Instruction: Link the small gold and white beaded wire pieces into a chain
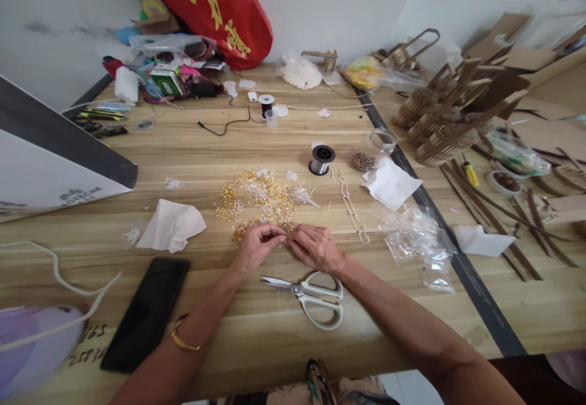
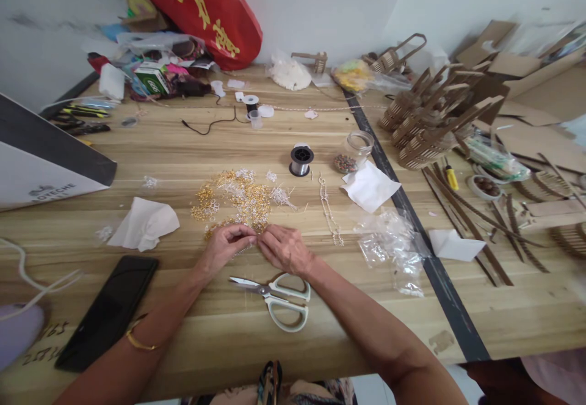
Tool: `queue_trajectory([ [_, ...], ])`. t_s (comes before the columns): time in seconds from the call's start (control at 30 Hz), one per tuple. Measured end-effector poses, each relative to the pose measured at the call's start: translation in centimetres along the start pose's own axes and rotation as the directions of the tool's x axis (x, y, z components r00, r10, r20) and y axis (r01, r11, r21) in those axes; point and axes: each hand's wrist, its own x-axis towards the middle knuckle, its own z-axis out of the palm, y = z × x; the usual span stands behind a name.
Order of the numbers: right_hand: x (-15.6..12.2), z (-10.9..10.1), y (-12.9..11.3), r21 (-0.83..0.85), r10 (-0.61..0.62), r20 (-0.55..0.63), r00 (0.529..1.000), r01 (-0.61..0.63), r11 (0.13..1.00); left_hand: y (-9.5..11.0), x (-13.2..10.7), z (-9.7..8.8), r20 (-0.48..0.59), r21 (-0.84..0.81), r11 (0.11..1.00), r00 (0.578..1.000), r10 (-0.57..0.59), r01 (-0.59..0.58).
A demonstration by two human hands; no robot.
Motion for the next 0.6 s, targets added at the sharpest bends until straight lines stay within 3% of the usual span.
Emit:
queue_trajectory([
  [0.6, -0.14, 0.39, 0.27, 0.040, -0.001, -0.003, 1.000, 0.001, 0.999, 0.48, -0.27, -0.04, 0.043, 0.091, 0.994, 0.998, 0.055, -0.058],
])
